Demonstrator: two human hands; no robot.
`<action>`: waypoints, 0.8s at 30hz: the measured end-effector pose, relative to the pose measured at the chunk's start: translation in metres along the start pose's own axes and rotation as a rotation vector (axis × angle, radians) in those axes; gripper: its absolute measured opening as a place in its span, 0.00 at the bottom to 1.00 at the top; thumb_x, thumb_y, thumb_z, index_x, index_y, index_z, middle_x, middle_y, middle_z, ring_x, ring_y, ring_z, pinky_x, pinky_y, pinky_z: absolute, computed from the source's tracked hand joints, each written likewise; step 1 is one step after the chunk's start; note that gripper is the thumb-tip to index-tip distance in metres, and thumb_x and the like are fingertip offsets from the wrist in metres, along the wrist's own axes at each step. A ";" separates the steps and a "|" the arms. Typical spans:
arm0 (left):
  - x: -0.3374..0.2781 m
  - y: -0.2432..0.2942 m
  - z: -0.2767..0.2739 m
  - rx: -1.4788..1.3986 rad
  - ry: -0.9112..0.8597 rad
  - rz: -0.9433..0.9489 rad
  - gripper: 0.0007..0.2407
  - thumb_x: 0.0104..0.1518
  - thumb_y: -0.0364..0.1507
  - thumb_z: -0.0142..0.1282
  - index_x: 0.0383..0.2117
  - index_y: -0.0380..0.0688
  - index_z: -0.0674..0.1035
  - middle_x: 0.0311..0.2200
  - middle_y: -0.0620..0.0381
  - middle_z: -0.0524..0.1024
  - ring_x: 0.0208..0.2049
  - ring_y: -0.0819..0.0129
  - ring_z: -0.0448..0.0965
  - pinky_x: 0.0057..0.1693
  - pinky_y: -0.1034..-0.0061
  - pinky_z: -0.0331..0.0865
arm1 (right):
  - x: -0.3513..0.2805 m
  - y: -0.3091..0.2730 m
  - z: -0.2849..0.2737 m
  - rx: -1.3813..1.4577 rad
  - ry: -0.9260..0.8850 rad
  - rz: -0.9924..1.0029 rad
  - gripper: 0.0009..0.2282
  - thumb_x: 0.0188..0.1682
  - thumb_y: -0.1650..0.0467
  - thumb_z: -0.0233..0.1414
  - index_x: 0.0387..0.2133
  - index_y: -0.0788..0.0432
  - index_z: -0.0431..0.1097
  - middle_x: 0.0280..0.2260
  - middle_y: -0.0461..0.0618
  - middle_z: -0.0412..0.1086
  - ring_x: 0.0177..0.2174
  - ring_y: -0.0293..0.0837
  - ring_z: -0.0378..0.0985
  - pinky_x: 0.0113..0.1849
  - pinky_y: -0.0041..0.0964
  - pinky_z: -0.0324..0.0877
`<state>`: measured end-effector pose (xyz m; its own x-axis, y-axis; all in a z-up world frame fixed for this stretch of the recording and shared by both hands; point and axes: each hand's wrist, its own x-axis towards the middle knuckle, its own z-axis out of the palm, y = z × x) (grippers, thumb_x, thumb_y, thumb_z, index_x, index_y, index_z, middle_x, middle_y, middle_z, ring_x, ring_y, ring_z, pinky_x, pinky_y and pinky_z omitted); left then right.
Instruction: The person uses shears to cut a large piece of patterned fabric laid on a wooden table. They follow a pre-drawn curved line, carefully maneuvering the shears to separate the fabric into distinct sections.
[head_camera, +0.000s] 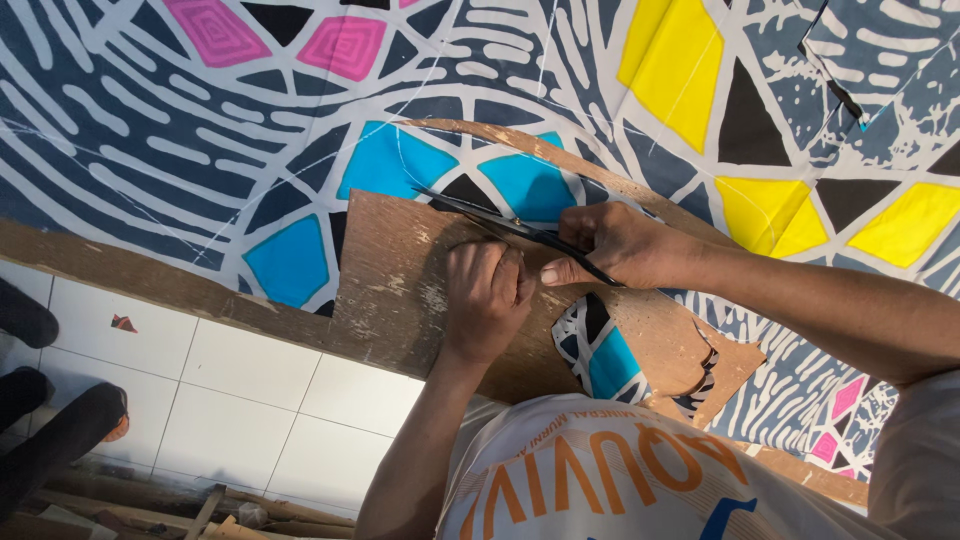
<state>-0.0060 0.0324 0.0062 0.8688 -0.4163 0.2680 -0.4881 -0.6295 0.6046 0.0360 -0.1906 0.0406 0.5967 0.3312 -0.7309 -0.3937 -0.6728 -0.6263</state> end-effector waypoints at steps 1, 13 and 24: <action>0.000 -0.001 -0.001 -0.013 -0.005 -0.001 0.08 0.54 0.22 0.62 0.36 0.36 0.76 0.36 0.54 0.69 0.39 0.59 0.73 0.49 0.59 0.67 | 0.001 -0.002 0.001 -0.007 -0.002 -0.001 0.28 0.32 0.45 0.60 0.22 0.61 0.72 0.15 0.47 0.64 0.20 0.43 0.68 0.24 0.41 0.63; -0.010 -0.013 -0.022 -0.143 -0.040 0.040 0.08 0.54 0.23 0.61 0.36 0.37 0.76 0.36 0.54 0.69 0.39 0.58 0.72 0.49 0.59 0.67 | -0.005 -0.019 0.037 0.244 0.086 -0.063 0.22 0.39 0.53 0.63 0.21 0.62 0.70 0.16 0.43 0.61 0.21 0.36 0.61 0.23 0.36 0.60; -0.004 -0.039 -0.064 -0.143 -0.125 0.128 0.06 0.52 0.27 0.60 0.29 0.38 0.76 0.35 0.49 0.70 0.38 0.55 0.73 0.46 0.57 0.67 | -0.012 -0.035 0.089 0.496 0.153 0.064 0.19 0.41 0.55 0.62 0.24 0.59 0.73 0.14 0.41 0.62 0.16 0.33 0.63 0.19 0.32 0.56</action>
<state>0.0153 0.1008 0.0296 0.7793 -0.5704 0.2597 -0.5693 -0.4710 0.6739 -0.0193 -0.1119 0.0472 0.6414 0.1742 -0.7472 -0.6945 -0.2821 -0.6619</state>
